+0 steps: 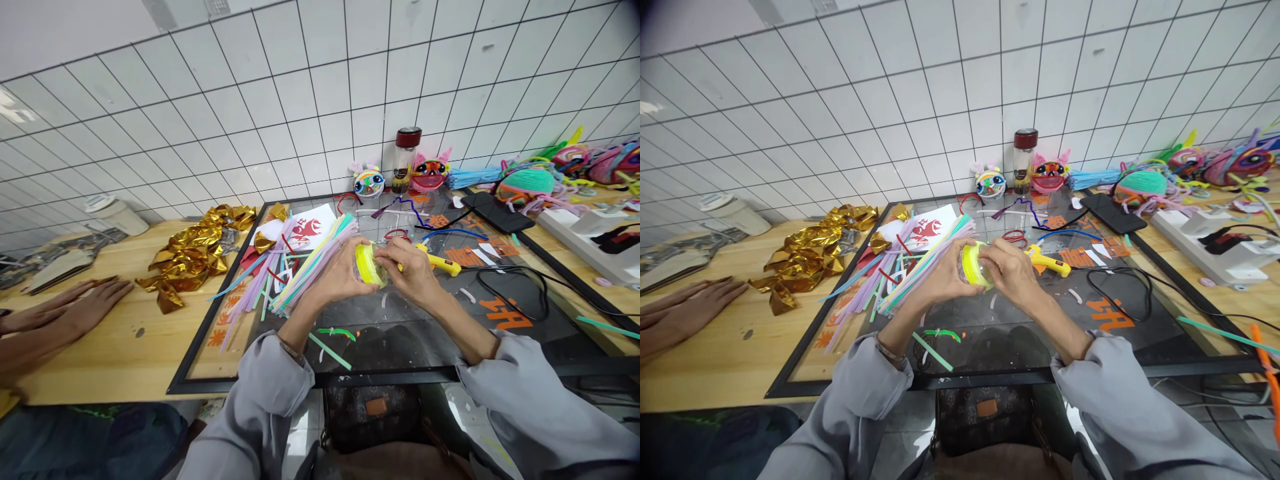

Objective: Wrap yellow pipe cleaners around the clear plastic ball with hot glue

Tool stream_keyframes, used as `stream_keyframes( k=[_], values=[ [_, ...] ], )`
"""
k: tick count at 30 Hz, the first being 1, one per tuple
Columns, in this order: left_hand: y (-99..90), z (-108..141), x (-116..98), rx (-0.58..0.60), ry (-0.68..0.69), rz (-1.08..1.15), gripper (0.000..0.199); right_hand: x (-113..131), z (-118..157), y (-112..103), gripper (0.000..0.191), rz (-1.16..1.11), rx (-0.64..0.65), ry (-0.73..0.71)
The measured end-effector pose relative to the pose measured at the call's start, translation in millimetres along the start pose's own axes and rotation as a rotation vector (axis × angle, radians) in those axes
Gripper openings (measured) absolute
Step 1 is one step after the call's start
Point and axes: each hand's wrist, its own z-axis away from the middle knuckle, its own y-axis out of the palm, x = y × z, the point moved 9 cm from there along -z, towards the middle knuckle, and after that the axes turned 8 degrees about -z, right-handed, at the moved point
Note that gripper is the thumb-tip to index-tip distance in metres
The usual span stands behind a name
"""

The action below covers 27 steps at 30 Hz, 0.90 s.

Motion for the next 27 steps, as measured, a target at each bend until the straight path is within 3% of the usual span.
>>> stream_keyframes(
  k=[6,27],
  values=[
    [0.2,-2.3,-5.6,0.025,0.067,-0.039,0.074,-1.1,0.7,0.6,0.019,-0.007,0.005,0.002],
    [-2.2,-2.0,-4.1,-0.003,0.106,-0.011,0.064,0.8,-0.4,-6.8,0.013,-0.021,-0.006,0.015]
  ],
)
